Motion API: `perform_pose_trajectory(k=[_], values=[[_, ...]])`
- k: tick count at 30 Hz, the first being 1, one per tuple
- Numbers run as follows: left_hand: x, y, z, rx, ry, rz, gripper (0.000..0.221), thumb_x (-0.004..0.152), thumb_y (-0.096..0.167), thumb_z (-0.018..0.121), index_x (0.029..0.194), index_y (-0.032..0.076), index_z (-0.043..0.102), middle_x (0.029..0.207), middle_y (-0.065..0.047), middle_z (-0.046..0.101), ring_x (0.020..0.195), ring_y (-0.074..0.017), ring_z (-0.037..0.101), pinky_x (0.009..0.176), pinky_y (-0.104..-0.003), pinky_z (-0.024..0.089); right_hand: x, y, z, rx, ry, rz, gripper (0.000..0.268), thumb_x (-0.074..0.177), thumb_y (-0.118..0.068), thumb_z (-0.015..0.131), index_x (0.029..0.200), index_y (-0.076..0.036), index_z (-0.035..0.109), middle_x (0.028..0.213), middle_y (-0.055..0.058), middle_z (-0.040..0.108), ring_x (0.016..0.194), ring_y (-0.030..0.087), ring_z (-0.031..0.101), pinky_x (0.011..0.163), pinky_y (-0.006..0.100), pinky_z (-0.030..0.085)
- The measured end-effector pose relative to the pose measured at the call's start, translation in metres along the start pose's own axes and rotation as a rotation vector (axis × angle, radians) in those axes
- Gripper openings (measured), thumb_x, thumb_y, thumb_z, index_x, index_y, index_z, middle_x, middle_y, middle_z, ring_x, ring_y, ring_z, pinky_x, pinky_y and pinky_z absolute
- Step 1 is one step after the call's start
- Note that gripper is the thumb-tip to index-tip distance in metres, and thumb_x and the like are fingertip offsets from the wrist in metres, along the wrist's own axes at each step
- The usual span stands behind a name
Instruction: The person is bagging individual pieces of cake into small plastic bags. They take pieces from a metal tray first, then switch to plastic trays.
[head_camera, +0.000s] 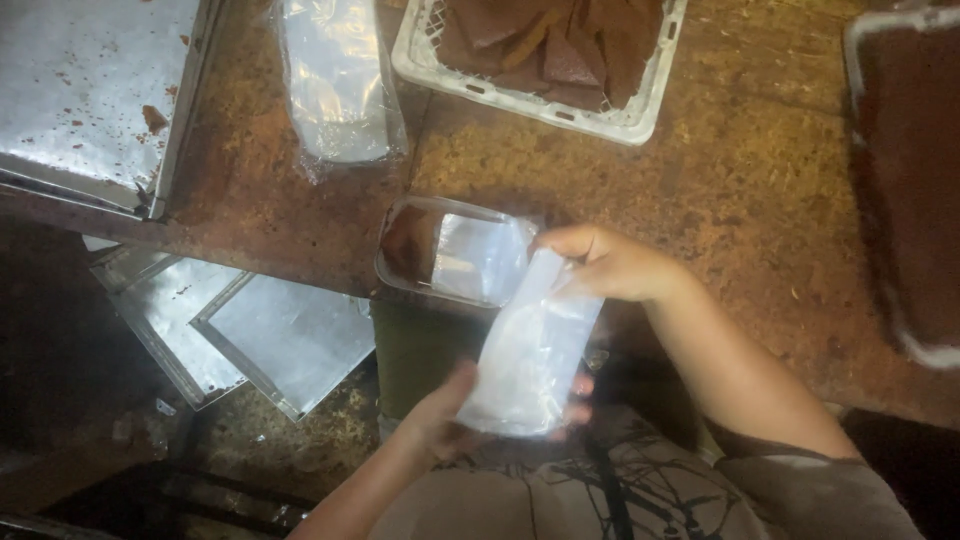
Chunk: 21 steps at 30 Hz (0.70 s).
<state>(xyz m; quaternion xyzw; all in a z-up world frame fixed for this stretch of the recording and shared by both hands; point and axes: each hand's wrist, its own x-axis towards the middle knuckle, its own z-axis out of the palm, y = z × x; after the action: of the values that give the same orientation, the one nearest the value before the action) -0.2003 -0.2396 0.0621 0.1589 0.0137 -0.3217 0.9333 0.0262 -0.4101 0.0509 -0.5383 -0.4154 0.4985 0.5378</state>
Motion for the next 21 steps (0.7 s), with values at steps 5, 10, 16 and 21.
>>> perform_pose_trajectory(k=[5,10,16,21], values=[[-0.014,-0.003,-0.001,0.147,0.638,0.367,0.11,0.079,0.08,0.043,0.16,0.006,0.03,0.159,-0.022,0.045,0.143,-0.0348,0.048,0.115,-0.044,0.043,-0.009,0.042,-0.006,0.269,0.574,0.155,0.035,0.075,-0.008,0.083,0.108,-0.015,0.071,0.101,0.002,0.077,0.084,0.013,0.073,0.072,0.028,0.061],[0.003,0.044,0.058,0.6,1.197,-0.073,0.071,0.083,0.037,0.061,0.153,0.026,0.053,0.142,0.003,0.068,0.131,-0.0159,0.063,0.109,-0.033,0.044,-0.01,0.002,0.025,0.198,0.63,0.456,0.065,0.08,-0.014,0.068,0.141,-0.021,0.046,0.134,-0.004,0.056,0.108,0.013,0.062,0.092,0.03,0.049],[-0.007,0.02,-0.012,0.013,0.743,0.211,0.074,0.085,0.023,0.065,0.155,0.007,0.045,0.14,-0.019,0.062,0.121,-0.0346,0.061,0.096,-0.044,0.049,-0.038,0.032,0.026,0.354,0.552,0.308,0.04,0.088,-0.012,0.069,0.128,-0.011,0.063,0.094,0.006,0.073,0.067,0.013,0.068,0.051,0.026,0.055],[-0.002,0.03,0.0,0.268,0.865,0.07,0.077,0.087,0.024,0.053,0.161,0.015,0.034,0.13,-0.015,0.06,0.105,-0.0289,0.06,0.077,-0.038,0.05,-0.049,0.049,0.029,0.547,0.579,0.285,0.05,0.087,-0.013,0.07,0.135,-0.011,0.058,0.1,0.011,0.074,0.06,0.016,0.07,0.039,0.026,0.057]])
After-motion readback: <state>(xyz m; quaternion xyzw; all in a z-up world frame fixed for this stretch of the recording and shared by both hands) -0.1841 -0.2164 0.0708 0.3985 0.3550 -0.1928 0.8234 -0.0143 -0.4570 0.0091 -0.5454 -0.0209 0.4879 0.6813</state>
